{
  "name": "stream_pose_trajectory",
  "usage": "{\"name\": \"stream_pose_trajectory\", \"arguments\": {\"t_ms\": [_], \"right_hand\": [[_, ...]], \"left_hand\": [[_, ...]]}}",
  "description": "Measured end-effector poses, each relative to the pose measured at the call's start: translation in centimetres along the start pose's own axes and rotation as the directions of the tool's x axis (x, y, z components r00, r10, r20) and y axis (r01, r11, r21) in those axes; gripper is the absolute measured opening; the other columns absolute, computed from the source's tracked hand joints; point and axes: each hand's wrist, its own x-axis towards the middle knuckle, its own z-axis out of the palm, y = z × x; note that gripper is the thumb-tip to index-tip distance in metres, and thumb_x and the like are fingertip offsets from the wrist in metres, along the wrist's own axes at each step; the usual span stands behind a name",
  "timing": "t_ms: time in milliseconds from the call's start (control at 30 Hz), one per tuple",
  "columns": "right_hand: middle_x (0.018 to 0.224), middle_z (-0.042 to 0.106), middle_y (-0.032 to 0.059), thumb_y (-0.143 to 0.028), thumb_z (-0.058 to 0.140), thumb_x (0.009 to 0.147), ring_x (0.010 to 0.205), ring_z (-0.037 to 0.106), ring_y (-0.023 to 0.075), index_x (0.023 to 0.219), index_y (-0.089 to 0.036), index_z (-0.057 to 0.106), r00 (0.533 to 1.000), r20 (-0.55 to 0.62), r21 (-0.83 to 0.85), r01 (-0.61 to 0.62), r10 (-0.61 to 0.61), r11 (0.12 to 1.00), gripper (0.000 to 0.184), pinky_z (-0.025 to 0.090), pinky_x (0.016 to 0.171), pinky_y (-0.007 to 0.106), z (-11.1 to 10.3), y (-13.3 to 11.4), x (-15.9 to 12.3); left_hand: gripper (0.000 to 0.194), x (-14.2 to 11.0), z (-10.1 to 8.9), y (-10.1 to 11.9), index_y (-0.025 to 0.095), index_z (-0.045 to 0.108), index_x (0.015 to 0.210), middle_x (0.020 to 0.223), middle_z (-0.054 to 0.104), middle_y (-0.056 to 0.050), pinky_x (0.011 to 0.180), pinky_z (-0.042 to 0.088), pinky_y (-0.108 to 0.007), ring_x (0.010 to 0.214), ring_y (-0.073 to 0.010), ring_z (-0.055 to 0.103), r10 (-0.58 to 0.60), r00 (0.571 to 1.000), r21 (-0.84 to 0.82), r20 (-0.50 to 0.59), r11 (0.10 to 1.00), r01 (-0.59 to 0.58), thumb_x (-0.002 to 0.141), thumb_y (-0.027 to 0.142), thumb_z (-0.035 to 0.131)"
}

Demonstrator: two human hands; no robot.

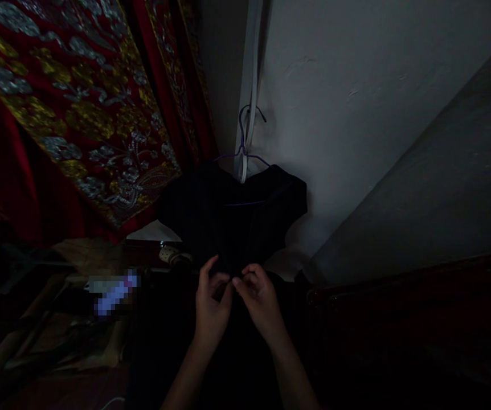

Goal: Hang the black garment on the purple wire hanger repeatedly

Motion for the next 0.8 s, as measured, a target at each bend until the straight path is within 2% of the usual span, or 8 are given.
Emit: {"name": "stream_pose_trajectory", "arguments": {"t_ms": [100,200,433,567,667,800], "right_hand": [[0.068,0.059,-0.0024,-0.045,0.070,0.084,0.064,0.056,0.0143,0.089,-0.021,0.057,1.000,-0.003,-0.006,-0.005,0.005,1.000,0.029,0.043,0.061,0.026,-0.5,0.3,-0.1],[0.068,0.058,-0.0015,-0.048,0.066,0.088,0.063,0.056,0.0143,0.084,-0.020,0.056,1.000,0.018,-0.019,-0.008,0.009,1.000,0.029,0.043,0.060,0.026,-0.6,0.3,-0.7],[0.076,0.061,0.0002,-0.048,0.058,0.093,0.073,0.061,0.0158,0.088,-0.021,0.053,0.995,0.096,-0.080,-0.003,0.011,0.997,0.028,0.046,0.067,0.027,-0.1,0.4,-0.9],[0.079,0.061,0.0002,-0.048,0.062,0.090,0.076,0.061,0.0162,0.088,-0.021,0.053,0.998,0.057,-0.038,0.011,-0.009,0.999,0.028,0.048,0.069,0.027,0.5,0.7,-1.1],[0.074,0.057,-0.0014,-0.049,0.063,0.089,0.070,0.058,0.0148,0.086,-0.021,0.052,1.000,0.029,-0.024,-0.005,0.006,1.000,0.030,0.046,0.065,0.026,0.5,0.9,-1.0],[0.070,0.057,-0.0028,-0.051,0.062,0.090,0.063,0.055,0.0134,0.090,-0.022,0.052,0.998,0.048,-0.001,-0.039,0.039,0.999,0.031,0.043,0.059,0.025,0.2,0.8,-0.9]], "left_hand": [[0.042,0.1,-0.2,0.0,0.020,0.055,0.124,0.082,0.067,0.002,0.077,0.058,-0.024,0.078,-0.0130,0.071,-0.025,0.999,0.021,0.024,0.999,0.024,0.084,0.018,0.067],[0.035,0.1,-0.1,0.0,0.020,0.059,0.116,0.081,0.067,0.002,0.076,0.058,-0.024,0.079,-0.0134,0.071,-0.017,0.999,0.046,0.027,0.999,0.016,0.082,0.017,0.067],[0.037,-0.1,-0.2,-0.9,0.019,0.061,0.122,0.089,0.070,-0.002,0.077,0.059,-0.026,0.082,-0.0152,0.072,0.028,0.999,0.093,-0.016,0.995,-0.026,0.085,0.019,0.064],[0.029,0.0,-0.8,-1.1,0.018,0.068,0.115,0.102,0.075,-0.008,0.086,0.059,-0.033,0.096,-0.0209,0.074,0.102,0.995,0.207,-0.004,0.973,-0.099,0.086,0.022,0.063],[0.018,0.1,-1.0,-0.7,0.020,0.074,0.100,0.098,0.076,-0.007,0.087,0.058,-0.034,0.095,-0.0218,0.073,0.181,0.983,0.307,0.038,0.934,-0.184,0.086,0.022,0.064],[0.013,0.3,-0.9,-0.3,0.020,0.075,0.095,0.091,0.075,-0.004,0.080,0.058,-0.029,0.087,-0.0187,0.072,0.204,0.977,0.321,0.060,0.923,-0.212,0.087,0.022,0.065]]}}
